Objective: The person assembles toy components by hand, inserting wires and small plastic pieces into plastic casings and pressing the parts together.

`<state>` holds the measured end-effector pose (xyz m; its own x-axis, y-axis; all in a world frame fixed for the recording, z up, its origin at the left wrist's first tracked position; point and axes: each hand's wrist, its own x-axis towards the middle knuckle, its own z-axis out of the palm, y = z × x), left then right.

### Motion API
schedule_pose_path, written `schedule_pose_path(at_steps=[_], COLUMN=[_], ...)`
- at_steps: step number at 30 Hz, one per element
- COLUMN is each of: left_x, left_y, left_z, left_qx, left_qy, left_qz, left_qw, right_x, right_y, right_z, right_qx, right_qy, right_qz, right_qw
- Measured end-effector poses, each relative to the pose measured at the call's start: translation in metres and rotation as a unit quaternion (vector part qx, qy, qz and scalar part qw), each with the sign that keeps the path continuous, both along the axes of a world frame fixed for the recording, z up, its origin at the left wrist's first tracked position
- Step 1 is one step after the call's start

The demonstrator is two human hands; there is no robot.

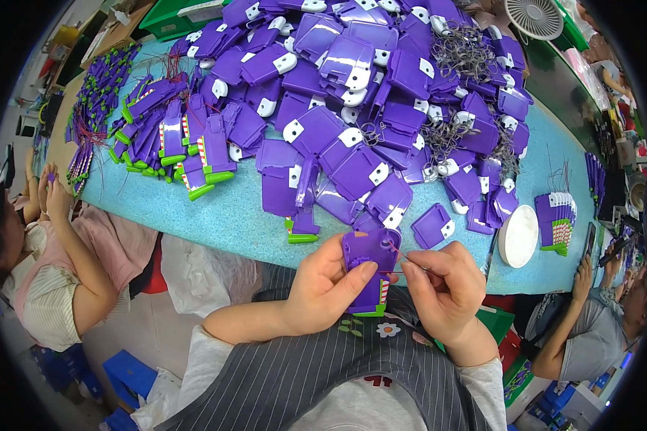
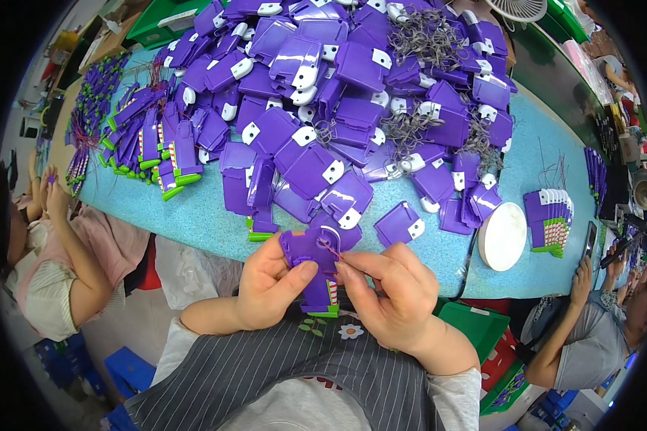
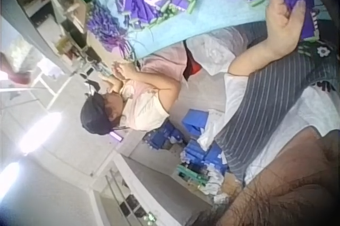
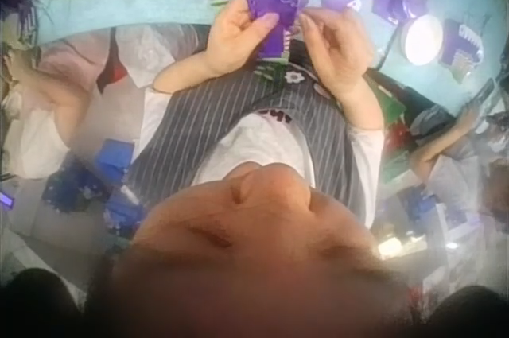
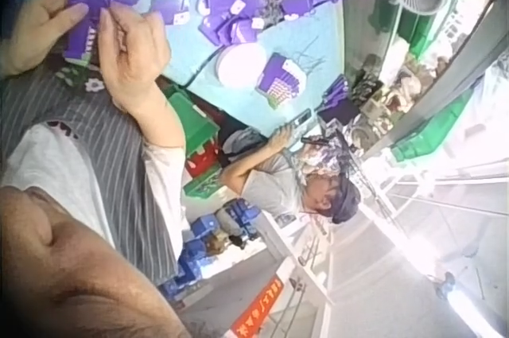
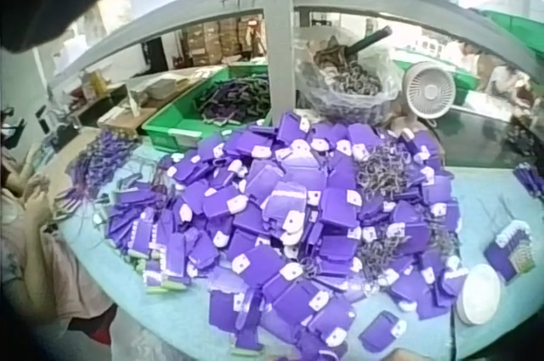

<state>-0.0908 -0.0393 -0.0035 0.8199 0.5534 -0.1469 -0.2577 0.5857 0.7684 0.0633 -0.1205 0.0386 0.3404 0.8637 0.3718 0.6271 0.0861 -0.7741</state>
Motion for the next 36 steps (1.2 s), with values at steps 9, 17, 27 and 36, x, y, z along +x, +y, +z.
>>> schedule_pose_path(at_steps=[9,17,27,36], left_x=[-0.002,0.000,0.002,0.007], left_y=[-0.016,-0.012,-0.008,-0.007], left_z=[-0.008,-0.016,-0.013,-0.006], left_qx=[0.094,0.151,0.066,0.404], left_qy=[0.005,0.071,0.055,0.138], left_qz=[0.013,-0.017,-0.045,0.007], left_qw=[0.995,0.986,0.995,0.904], right_x=[-0.002,0.010,0.004,0.005], right_y=[-0.006,-0.006,-0.005,-0.012], right_z=[-0.011,-0.005,-0.016,-0.018], right_qx=[-0.011,-0.116,-0.041,-0.026], right_qy=[-0.048,0.024,0.003,0.031], right_qz=[-0.029,-0.016,-0.040,-0.031], right_qw=[0.998,0.993,0.998,0.999])
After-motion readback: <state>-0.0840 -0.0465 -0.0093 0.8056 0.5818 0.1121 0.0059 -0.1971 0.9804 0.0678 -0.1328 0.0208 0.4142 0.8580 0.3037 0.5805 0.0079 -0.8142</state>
